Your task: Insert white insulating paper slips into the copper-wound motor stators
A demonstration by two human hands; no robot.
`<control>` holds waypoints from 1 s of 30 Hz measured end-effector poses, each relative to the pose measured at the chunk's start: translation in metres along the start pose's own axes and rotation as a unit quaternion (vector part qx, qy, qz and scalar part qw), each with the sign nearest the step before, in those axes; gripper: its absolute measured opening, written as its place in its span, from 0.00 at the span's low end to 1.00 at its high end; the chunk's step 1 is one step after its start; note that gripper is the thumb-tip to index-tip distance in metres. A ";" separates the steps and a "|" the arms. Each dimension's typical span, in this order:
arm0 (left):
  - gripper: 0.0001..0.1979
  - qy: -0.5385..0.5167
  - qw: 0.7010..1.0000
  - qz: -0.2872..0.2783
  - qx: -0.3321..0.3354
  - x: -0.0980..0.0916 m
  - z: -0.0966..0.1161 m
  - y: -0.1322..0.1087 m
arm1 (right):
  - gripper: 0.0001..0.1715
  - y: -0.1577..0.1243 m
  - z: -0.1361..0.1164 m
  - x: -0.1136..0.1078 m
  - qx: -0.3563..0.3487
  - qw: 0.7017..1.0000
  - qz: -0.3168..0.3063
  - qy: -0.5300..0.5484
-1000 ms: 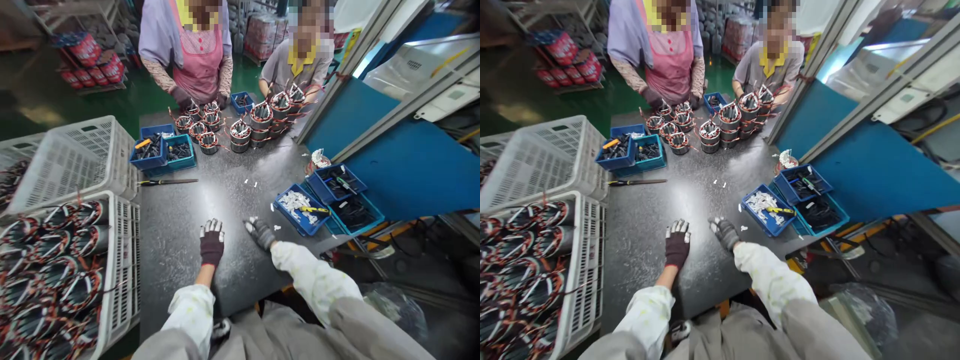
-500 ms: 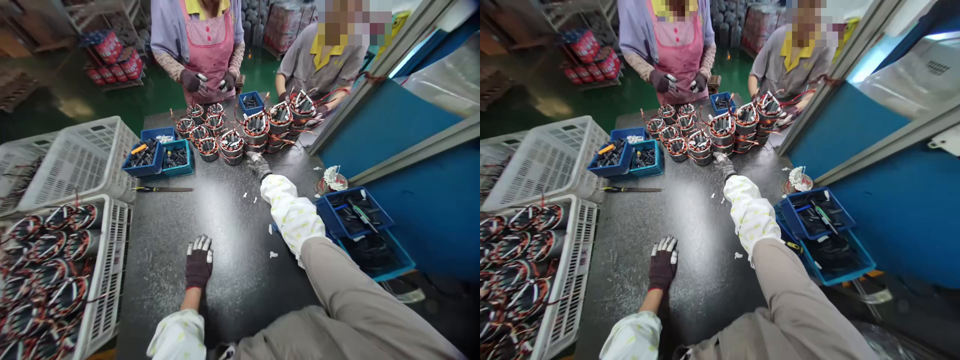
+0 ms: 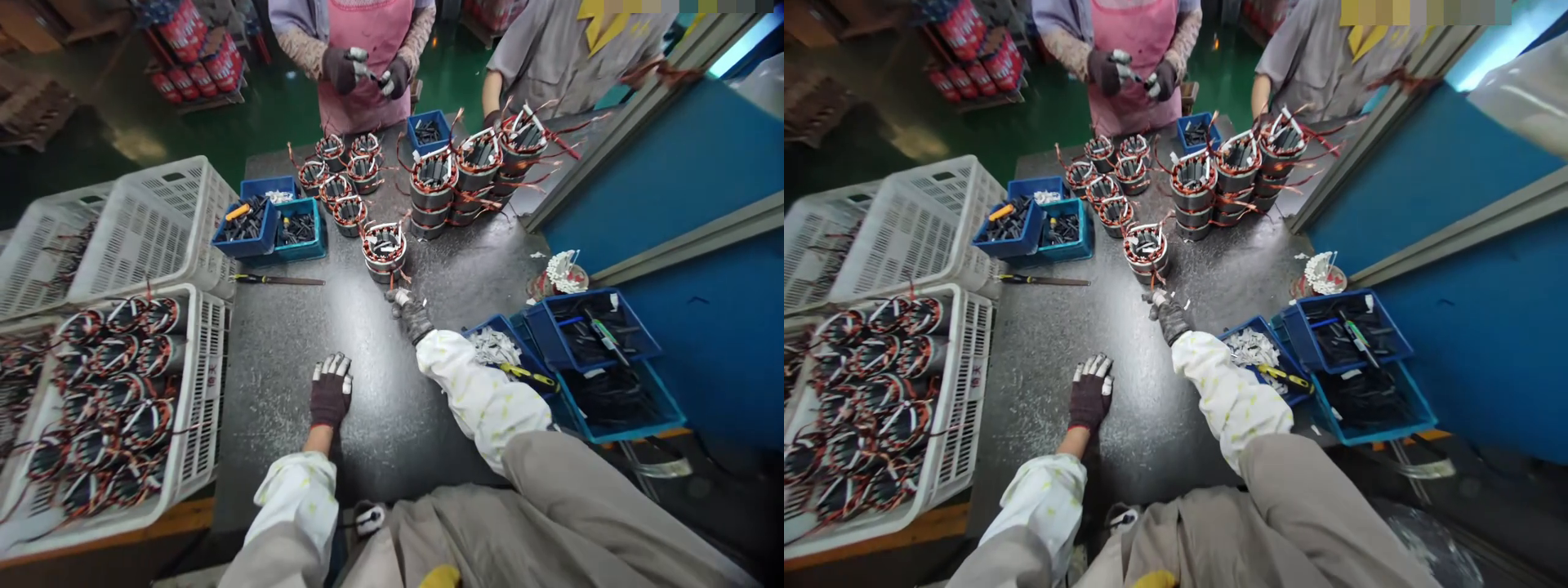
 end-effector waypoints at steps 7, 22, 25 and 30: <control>0.28 -0.044 0.996 -0.048 -0.059 -0.015 0.015 0.012 | 0.25 -0.142 0.062 -0.052 0.074 0.987 -0.137 -0.028; 0.27 -0.404 0.839 0.005 -0.363 -0.109 0.040 0.030 | 0.24 -0.266 0.061 -0.172 0.100 0.963 -0.231 -0.091; 0.26 -0.412 0.877 -0.117 -0.217 -0.142 0.062 0.045 | 0.23 -0.241 0.051 -0.191 -0.030 0.983 -0.118 -0.138; 0.12 -0.158 0.953 -0.253 0.048 -0.136 0.107 0.079 | 0.16 -0.194 0.016 -0.178 -0.241 0.943 -0.053 -0.223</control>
Point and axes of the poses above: each hand's wrist, its own y-axis towards the middle knuckle, its own x-axis out of the palm, z = x × y, the point moved 1 cm from there along y, towards the middle knuckle, and after that the axes turned 15 degrees about z, right-handed, at the moved point
